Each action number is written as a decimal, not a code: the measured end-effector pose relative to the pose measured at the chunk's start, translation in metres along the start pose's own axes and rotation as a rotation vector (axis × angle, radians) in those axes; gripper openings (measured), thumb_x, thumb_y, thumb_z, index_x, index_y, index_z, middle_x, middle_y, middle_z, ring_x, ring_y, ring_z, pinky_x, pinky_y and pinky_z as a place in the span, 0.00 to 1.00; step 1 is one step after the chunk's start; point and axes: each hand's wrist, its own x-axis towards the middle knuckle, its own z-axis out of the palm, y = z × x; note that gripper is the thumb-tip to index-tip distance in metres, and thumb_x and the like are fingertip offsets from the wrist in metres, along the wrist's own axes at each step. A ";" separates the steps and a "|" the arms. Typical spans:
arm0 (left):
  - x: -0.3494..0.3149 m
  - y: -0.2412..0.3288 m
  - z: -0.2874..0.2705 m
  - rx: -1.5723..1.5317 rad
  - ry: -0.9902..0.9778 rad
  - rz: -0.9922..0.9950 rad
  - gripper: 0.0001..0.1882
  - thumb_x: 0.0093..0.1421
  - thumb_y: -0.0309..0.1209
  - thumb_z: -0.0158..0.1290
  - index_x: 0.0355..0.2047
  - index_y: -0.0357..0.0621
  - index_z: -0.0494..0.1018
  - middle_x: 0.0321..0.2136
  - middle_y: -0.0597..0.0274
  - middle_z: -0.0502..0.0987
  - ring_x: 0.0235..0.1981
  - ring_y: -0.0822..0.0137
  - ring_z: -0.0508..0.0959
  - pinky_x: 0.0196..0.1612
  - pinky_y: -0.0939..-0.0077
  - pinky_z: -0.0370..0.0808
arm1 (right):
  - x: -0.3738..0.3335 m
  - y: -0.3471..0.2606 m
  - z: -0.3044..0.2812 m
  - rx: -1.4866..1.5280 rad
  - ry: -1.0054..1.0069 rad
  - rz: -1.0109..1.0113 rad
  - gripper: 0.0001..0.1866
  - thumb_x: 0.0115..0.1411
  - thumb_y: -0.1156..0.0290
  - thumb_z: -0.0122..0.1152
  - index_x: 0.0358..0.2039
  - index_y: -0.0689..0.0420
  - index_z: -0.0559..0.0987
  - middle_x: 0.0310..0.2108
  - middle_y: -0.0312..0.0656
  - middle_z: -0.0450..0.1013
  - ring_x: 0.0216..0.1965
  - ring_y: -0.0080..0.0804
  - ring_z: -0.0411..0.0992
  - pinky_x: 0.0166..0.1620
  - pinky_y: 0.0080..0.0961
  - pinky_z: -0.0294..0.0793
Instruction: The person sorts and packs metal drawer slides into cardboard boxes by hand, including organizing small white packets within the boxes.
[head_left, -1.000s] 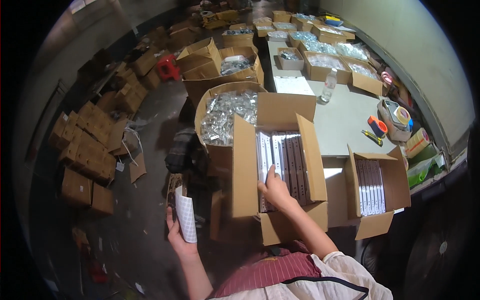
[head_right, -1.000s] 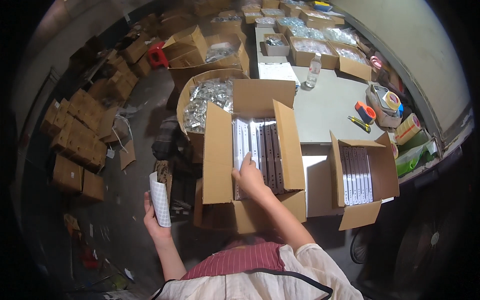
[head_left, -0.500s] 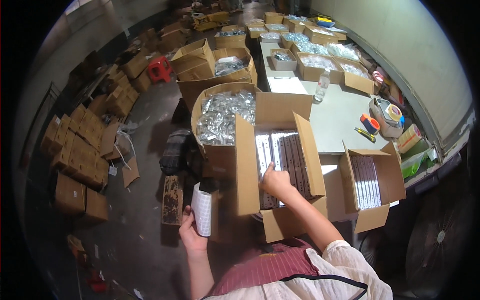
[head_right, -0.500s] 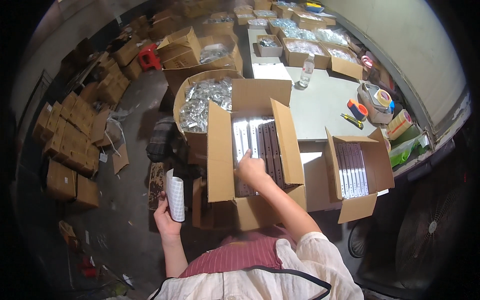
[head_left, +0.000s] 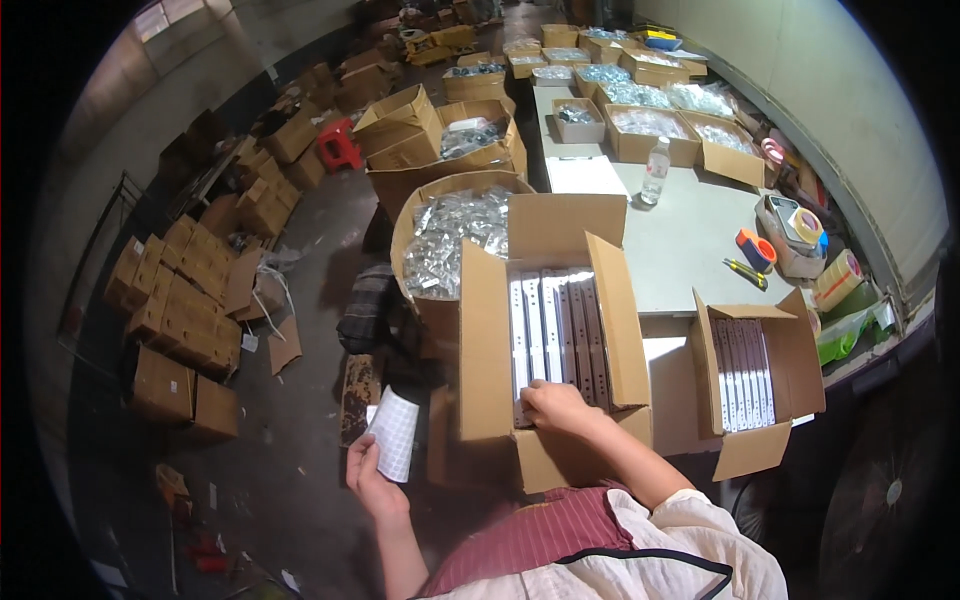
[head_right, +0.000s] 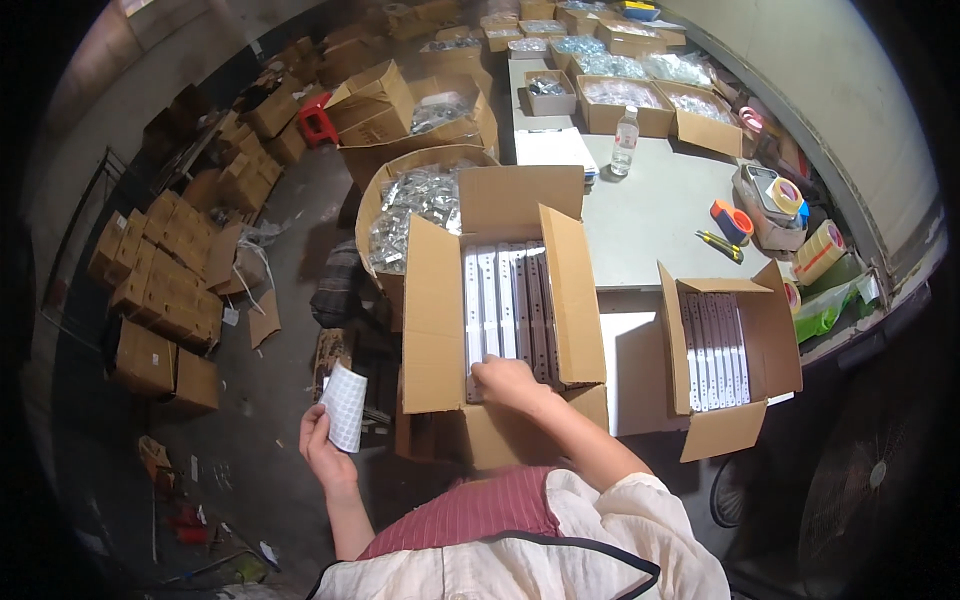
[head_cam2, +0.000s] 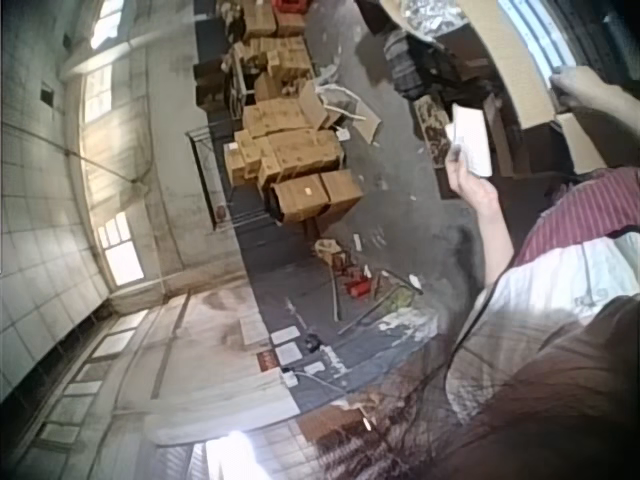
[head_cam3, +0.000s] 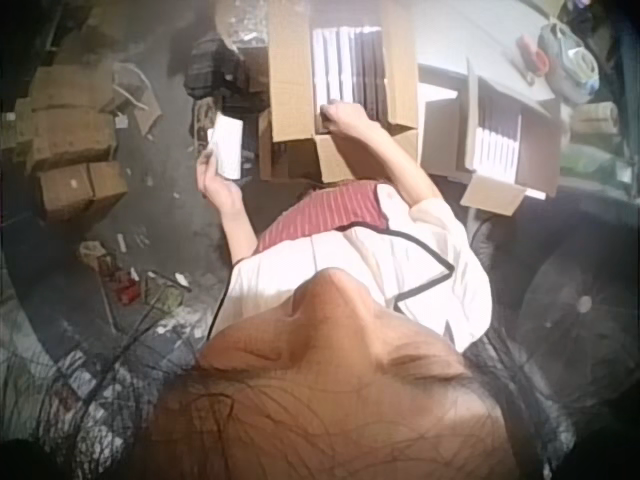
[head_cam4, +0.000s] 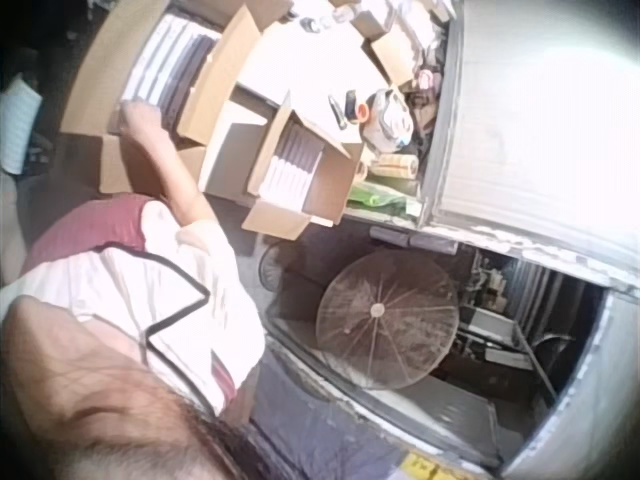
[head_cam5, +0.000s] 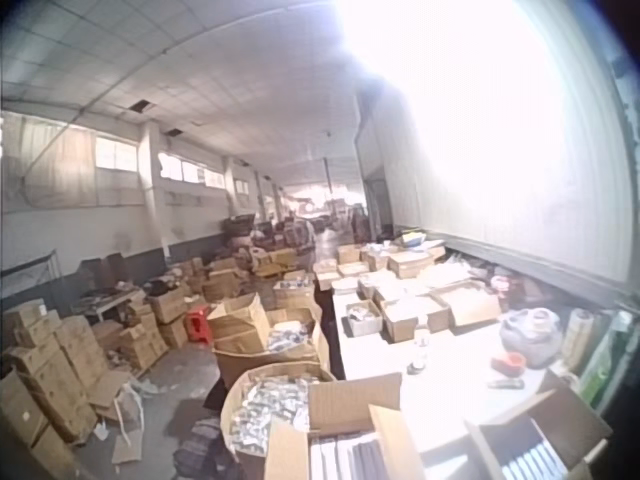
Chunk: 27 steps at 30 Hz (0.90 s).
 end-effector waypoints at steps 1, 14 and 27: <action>-0.003 -0.001 0.004 0.147 0.009 0.098 0.07 0.61 0.20 0.49 0.39 0.37 0.75 0.39 0.59 0.77 0.42 0.68 0.75 0.46 0.75 0.72 | 0.001 -0.012 -0.010 -0.025 -0.070 -0.001 0.07 0.53 0.70 0.59 0.31 0.59 0.77 0.33 0.48 0.75 0.38 0.49 0.76 0.44 0.46 0.74; -0.033 -0.055 0.023 1.403 -0.650 0.486 0.33 0.51 0.31 0.64 0.57 0.39 0.68 0.51 0.37 0.67 0.53 0.36 0.67 0.57 0.49 0.65 | -0.131 0.051 -0.132 -0.518 -0.186 0.210 0.36 0.53 0.76 0.57 0.65 0.55 0.65 0.71 0.46 0.49 0.73 0.47 0.43 0.72 0.55 0.35; -0.032 -0.039 0.034 1.318 -0.368 0.379 0.24 0.58 0.22 0.54 0.57 0.36 0.70 0.55 0.39 0.67 0.57 0.42 0.69 0.59 0.57 0.66 | -0.179 0.124 -0.141 0.564 0.824 0.172 0.27 0.56 0.80 0.56 0.59 0.62 0.69 0.54 0.44 0.69 0.58 0.33 0.68 0.61 0.29 0.66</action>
